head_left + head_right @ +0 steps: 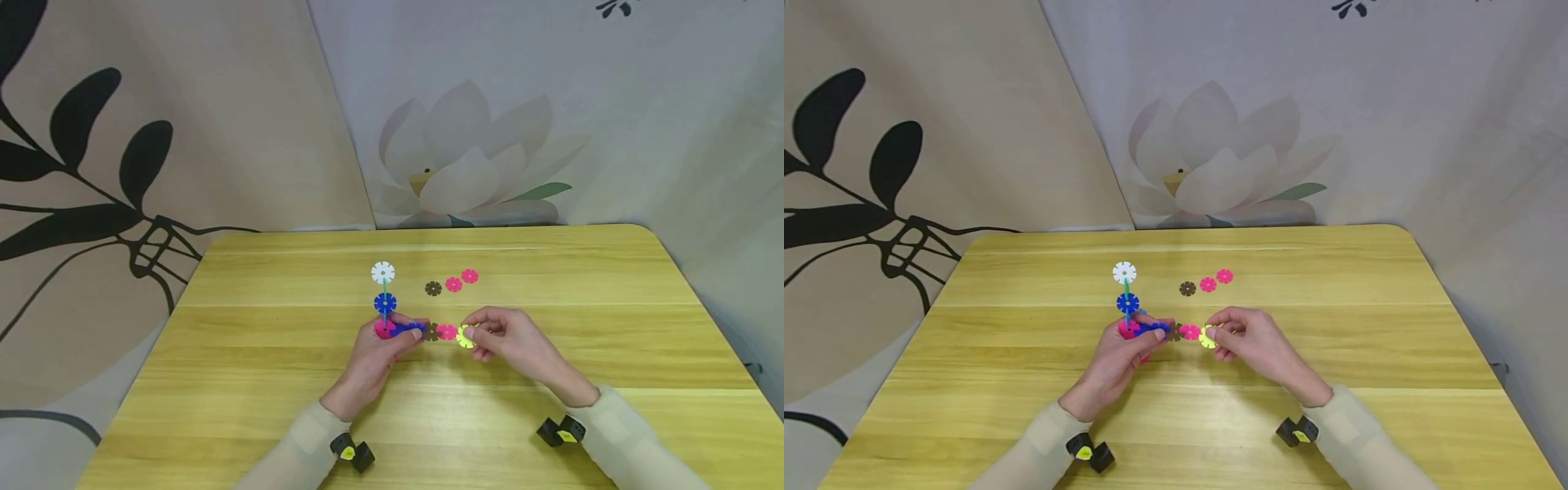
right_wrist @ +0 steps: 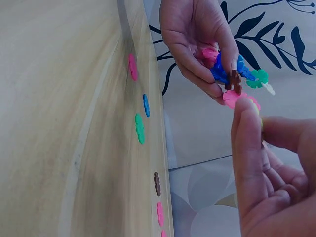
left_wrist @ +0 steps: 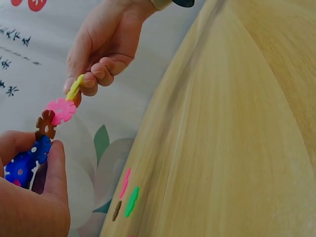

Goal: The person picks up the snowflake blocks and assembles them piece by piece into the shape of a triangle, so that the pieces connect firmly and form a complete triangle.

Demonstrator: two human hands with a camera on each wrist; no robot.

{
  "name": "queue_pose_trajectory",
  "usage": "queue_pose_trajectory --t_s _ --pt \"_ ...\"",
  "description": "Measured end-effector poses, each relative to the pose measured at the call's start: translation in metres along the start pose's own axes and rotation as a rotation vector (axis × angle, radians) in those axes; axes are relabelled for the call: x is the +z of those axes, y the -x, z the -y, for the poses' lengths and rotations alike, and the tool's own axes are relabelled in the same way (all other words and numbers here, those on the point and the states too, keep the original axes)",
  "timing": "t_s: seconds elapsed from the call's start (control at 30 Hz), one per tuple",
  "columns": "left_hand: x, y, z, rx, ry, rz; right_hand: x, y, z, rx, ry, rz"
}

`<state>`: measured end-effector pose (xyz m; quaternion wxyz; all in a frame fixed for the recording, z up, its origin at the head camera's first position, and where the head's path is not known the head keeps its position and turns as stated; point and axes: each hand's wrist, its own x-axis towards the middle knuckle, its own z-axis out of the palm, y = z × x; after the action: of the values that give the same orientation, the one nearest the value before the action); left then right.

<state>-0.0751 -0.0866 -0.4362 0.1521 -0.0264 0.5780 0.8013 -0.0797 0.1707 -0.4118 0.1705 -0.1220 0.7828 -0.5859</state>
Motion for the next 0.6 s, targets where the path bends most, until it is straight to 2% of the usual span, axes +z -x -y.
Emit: queue_pose_trajectory --t_s 0.37,0.6 --pt "0.0007 0.0001 0.0007 0.044 -0.114 0.000 0.0038 -0.0011 0.0030 0.018 0.013 -0.003" --pt "0.0006 0.0001 0.0012 0.054 -0.124 -0.014 0.0055 -0.0022 0.0050 0.023 0.018 -0.004"
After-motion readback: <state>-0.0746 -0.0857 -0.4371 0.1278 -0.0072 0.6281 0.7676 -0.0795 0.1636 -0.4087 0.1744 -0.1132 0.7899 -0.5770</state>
